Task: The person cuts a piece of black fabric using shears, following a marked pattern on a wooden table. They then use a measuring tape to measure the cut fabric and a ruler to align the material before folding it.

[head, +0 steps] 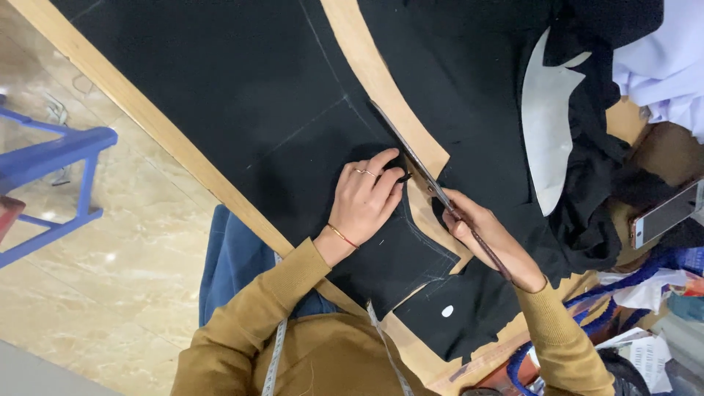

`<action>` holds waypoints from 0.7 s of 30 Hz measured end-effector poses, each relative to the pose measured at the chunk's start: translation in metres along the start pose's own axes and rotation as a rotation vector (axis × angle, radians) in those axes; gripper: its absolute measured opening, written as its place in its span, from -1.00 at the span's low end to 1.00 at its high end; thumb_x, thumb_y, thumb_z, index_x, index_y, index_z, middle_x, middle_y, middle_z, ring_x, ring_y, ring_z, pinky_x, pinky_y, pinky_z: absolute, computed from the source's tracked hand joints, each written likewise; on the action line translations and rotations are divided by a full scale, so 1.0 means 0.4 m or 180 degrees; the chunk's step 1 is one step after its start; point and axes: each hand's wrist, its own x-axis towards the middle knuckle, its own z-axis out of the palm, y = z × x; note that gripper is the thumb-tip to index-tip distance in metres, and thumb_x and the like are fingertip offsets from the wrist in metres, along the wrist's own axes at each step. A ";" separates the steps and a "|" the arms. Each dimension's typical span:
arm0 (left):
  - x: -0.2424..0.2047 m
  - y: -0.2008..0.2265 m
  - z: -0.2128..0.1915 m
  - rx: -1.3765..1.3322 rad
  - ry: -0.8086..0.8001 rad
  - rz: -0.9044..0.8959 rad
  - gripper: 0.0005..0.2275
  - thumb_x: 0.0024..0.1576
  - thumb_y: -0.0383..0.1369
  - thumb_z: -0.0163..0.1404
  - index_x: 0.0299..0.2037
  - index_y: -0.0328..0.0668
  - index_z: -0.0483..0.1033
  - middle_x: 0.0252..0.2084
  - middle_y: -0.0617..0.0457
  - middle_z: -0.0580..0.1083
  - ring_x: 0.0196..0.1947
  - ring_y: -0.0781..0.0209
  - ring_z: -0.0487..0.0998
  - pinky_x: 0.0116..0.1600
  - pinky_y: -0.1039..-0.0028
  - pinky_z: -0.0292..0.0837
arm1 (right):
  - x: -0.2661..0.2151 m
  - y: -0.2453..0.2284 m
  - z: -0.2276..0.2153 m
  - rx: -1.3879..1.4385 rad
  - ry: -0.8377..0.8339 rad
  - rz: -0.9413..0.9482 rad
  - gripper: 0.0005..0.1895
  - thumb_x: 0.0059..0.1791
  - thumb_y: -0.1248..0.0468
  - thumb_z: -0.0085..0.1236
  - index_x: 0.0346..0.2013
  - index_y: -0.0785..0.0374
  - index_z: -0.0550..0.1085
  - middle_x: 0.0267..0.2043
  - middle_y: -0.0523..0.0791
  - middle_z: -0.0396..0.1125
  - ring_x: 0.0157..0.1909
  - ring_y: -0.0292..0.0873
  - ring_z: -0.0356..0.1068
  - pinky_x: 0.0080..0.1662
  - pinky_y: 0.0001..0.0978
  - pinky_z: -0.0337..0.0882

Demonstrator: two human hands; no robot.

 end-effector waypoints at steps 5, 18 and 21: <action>-0.006 -0.005 0.003 0.0021 0.0044 0.0020 -0.93 0.23 -0.38 0.01 -0.14 -0.11 0.50 -0.08 0.02 0.41 -0.25 0.10 0.49 -0.05 0.28 0.40 | 0.006 0.011 0.005 -0.0152 0.0101 0.0025 -0.12 -0.04 -0.36 -0.20 0.37 0.14 0.33 -0.48 -0.08 0.28 -0.47 -0.19 0.22 -0.39 -0.28 0.23; -0.004 -0.009 -0.001 0.0045 0.0057 0.0069 -0.93 0.22 -0.38 -0.01 -0.16 -0.11 0.49 -0.06 0.00 0.42 -0.26 0.11 0.52 -0.08 0.28 0.44 | 0.003 0.116 0.032 0.0203 0.0267 0.0013 -0.37 0.10 -0.14 -0.22 0.28 0.18 0.41 -0.55 -0.15 0.25 -0.53 -0.32 0.16 -0.44 -0.43 0.25; -0.004 -0.007 -0.003 -0.0048 0.0095 0.0036 -0.93 0.20 -0.40 -0.01 -0.17 -0.11 0.49 -0.02 0.00 0.43 -0.24 0.11 0.54 -0.07 0.29 0.46 | 0.000 0.044 0.038 0.0164 0.0199 0.0074 -0.27 0.05 -0.27 -0.28 0.25 0.16 0.42 -0.54 -0.12 0.24 -0.52 -0.29 0.15 -0.46 -0.36 0.26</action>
